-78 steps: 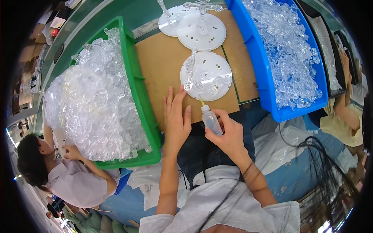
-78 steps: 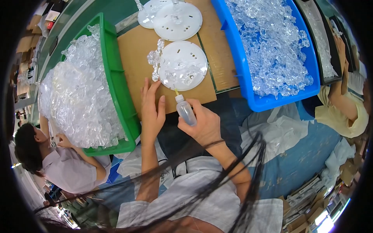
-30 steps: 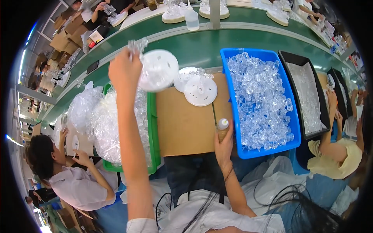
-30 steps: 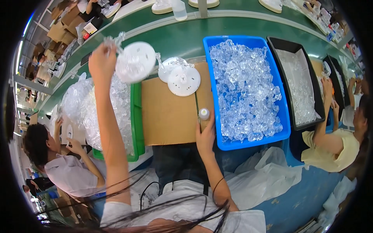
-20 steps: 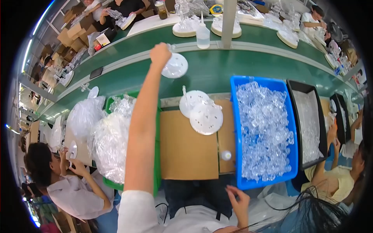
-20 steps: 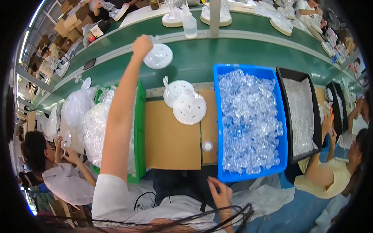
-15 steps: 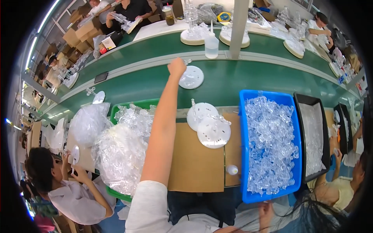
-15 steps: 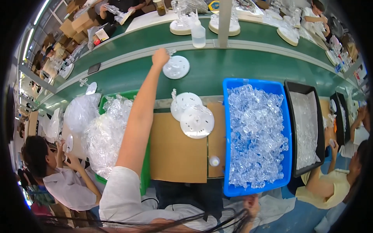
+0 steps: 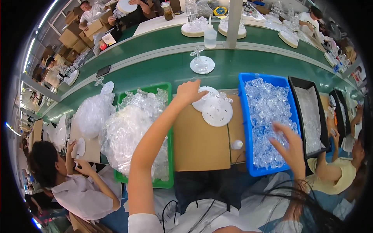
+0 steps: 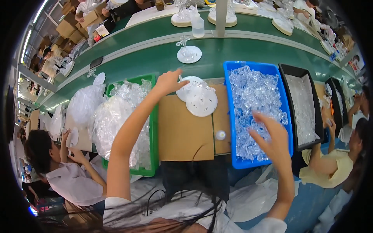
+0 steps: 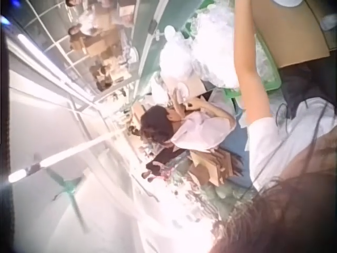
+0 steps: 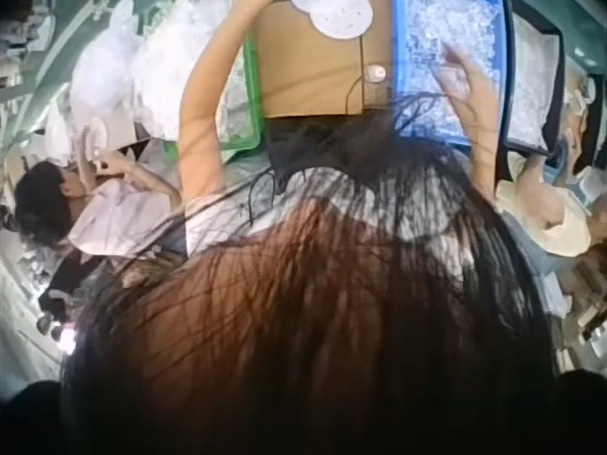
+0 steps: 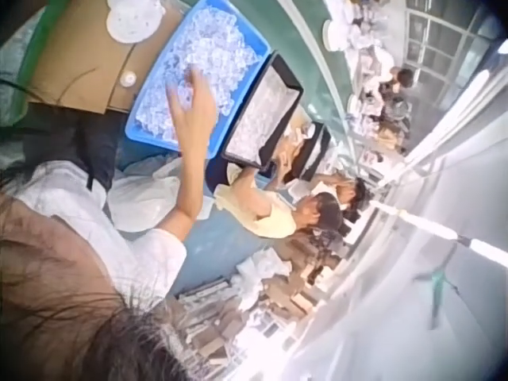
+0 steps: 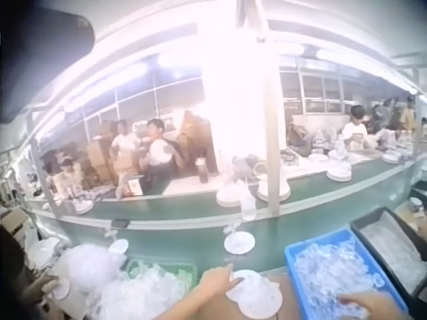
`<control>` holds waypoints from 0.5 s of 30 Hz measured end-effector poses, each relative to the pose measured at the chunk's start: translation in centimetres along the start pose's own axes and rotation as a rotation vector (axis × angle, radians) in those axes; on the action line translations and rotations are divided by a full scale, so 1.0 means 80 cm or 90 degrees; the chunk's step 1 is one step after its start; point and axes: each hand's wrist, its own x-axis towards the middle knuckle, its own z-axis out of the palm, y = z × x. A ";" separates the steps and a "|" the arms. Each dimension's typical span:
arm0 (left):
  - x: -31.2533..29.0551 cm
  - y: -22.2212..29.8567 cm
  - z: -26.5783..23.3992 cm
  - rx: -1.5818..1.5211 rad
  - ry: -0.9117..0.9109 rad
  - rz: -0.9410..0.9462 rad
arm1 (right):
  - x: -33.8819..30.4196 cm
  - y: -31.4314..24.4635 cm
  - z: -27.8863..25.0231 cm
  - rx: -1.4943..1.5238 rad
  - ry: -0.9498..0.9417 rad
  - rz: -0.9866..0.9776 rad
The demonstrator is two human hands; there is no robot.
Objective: Assembling decorative clear components onto a circular white light base using a glue bottle.
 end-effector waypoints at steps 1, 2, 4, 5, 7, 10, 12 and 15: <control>0.010 0.013 0.014 -0.059 0.072 -0.013 | 0.042 -0.001 0.014 -0.047 -0.016 -0.035; 0.012 0.019 0.026 -0.103 0.139 -0.043 | 0.081 0.016 0.046 -0.134 -0.002 -0.114; 0.023 0.039 0.048 -0.118 0.214 -0.035 | 0.143 0.058 0.115 -0.157 0.008 -0.153; 0.025 0.043 0.055 -0.122 0.285 -0.041 | 0.167 0.069 0.146 -0.200 -0.055 -0.112; 0.017 0.035 0.060 -0.101 0.295 -0.056 | 0.191 0.073 0.174 -0.236 -0.120 -0.077; 0.003 0.032 0.037 -0.048 0.300 -0.066 | 0.203 0.074 0.168 -0.232 -0.131 -0.070; -0.014 0.021 0.020 -0.012 0.286 -0.078 | 0.200 0.068 0.138 -0.151 -0.068 -0.067; -0.027 0.006 0.011 0.026 0.211 -0.031 | 0.219 0.072 0.105 -0.132 -0.085 -0.069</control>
